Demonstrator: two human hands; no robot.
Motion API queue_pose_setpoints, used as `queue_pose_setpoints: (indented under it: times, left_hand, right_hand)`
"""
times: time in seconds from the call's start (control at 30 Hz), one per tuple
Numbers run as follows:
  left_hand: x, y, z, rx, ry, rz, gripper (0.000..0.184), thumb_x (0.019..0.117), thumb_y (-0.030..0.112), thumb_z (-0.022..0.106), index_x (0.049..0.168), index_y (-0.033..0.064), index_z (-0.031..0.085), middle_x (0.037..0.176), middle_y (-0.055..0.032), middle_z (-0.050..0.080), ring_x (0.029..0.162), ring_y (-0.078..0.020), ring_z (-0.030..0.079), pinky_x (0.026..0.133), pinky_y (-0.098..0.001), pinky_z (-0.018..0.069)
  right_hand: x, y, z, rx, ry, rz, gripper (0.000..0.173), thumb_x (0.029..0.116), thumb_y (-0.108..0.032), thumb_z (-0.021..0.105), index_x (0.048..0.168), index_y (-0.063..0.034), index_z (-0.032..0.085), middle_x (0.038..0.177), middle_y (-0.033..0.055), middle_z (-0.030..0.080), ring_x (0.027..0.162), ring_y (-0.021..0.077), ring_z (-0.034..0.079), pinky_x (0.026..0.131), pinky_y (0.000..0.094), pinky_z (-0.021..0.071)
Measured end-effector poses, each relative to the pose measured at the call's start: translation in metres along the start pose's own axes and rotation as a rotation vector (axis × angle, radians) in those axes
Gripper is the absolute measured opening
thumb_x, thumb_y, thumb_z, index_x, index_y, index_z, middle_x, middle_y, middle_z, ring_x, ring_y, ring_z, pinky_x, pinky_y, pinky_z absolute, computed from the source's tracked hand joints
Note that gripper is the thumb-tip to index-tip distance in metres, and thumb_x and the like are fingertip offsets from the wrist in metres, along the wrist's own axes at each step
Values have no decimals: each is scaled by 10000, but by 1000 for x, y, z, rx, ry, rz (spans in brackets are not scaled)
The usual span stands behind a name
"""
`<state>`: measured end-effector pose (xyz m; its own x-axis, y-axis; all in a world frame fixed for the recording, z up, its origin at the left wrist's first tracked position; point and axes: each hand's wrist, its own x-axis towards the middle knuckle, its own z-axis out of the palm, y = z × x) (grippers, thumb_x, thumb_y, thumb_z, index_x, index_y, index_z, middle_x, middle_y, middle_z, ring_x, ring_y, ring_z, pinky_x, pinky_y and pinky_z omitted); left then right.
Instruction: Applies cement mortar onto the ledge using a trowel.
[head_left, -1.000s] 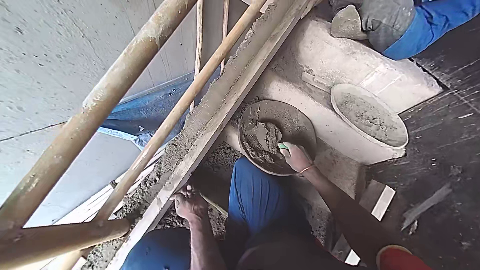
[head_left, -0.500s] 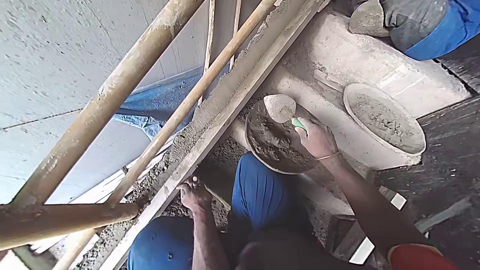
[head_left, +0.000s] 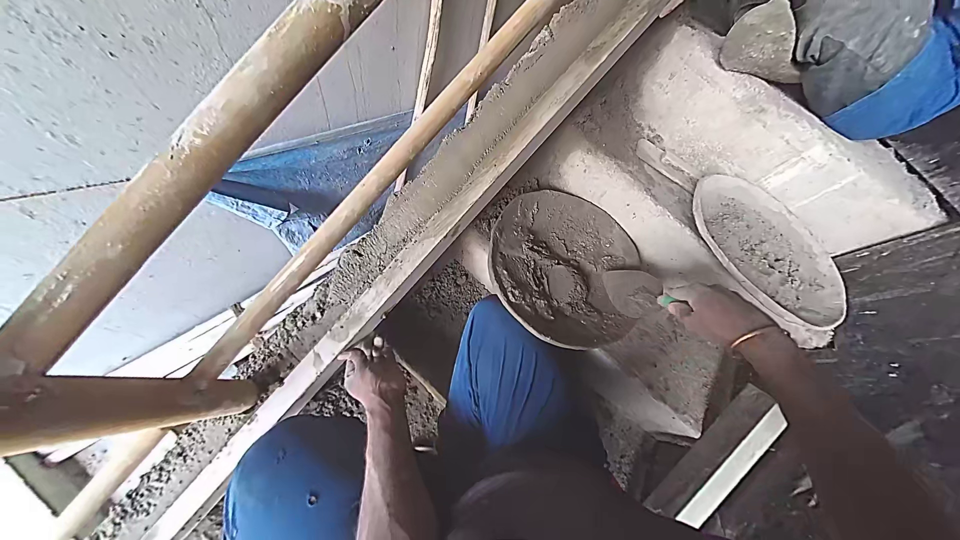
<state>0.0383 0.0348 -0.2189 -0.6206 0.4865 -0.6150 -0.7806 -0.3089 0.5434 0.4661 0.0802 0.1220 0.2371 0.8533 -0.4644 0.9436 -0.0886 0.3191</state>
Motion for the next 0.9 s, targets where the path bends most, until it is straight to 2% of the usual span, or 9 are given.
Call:
queue_pose_setpoints:
  times: [0.13, 0.23, 0.4, 0.53, 0.6, 0.7, 0.73, 0.8, 0.9]
  left_hand:
    - [2, 0, 0, 21, -21, 12, 325, 1133, 330, 312, 1048, 108, 533, 792, 16, 633, 684, -81, 646, 644, -254, 572]
    - [5, 0, -7, 87, -19, 17, 356, 1133, 339, 321, 1042, 81, 549, 803, -1, 665, 680, -92, 655, 631, -266, 572]
    - [10, 4, -10, 106, -23, 19, 354, 1132, 308, 346, 1019, 52, 563, 814, -35, 701, 670, -122, 678, 601, -279, 572]
    - [9, 5, -11, 128, -3, 24, 378, 1131, 312, 353, 984, 46, 578, 809, -38, 714, 658, -126, 684, 581, -281, 571]
    - [10, 6, -9, 137, -1, 29, 380, 1129, 310, 360, 997, 31, 582, 820, -53, 721, 660, -133, 689, 571, -284, 570]
    - [7, 7, -8, 153, -26, 11, 374, 1127, 288, 378, 1025, -1, 593, 843, -75, 731, 685, -141, 703, 610, -297, 591]
    - [5, 9, -10, 159, -39, 10, 376, 1126, 278, 381, 1034, -18, 595, 860, -88, 733, 700, -148, 704, 633, -304, 594]
    - [7, 14, -15, 156, -42, 6, 384, 1121, 266, 404, 1051, -48, 614, 898, -116, 745, 726, -168, 712, 661, -313, 597]
    - [16, 9, -16, 105, -30, -26, 378, 1112, 269, 441, 1067, -56, 627, 917, -134, 751, 740, -183, 722, 663, -321, 601]
  right_hand:
    - [26, -46, 38, 85, 20, -121, 398, 1036, -385, 552, 1386, -222, 647, 1299, 106, 694, 1231, 319, 644, 1048, 583, 490]
    - [53, -52, 64, 250, 85, -249, 364, 1043, -351, 568, 1315, -136, 680, 1212, 127, 722, 1154, 284, 681, 1043, 517, 502]
    - [71, -13, 74, 515, 153, -415, 337, 1019, -297, 580, 1215, -55, 712, 920, 104, 724, 747, 183, 687, 756, 410, 592]
    - [66, 7, 67, 737, 273, -468, 357, 946, -385, 586, 1041, -55, 685, 652, -6, 603, 487, 70, 549, 463, 259, 491]
    - [71, 3, 59, 672, 363, -468, 383, 947, -380, 593, 1110, -47, 693, 734, 28, 657, 557, 106, 612, 531, 301, 549]
    - [67, -21, 28, 432, 463, -486, 391, 987, -352, 605, 1209, -47, 707, 989, 149, 737, 860, 270, 715, 825, 526, 571]
    - [64, -34, 16, 379, 483, -532, 400, 986, -356, 605, 1227, -54, 711, 1038, 166, 745, 927, 307, 724, 870, 573, 557]
    - [60, -64, -9, 298, 494, -680, 430, 972, -400, 579, 1220, -80, 722, 1028, 152, 753, 910, 305, 731, 836, 589, 560]
    - [56, -115, -34, 255, 371, -915, 491, 947, -502, 511, 1231, -163, 727, 960, 45, 754, 748, 162, 705, 691, 451, 592]
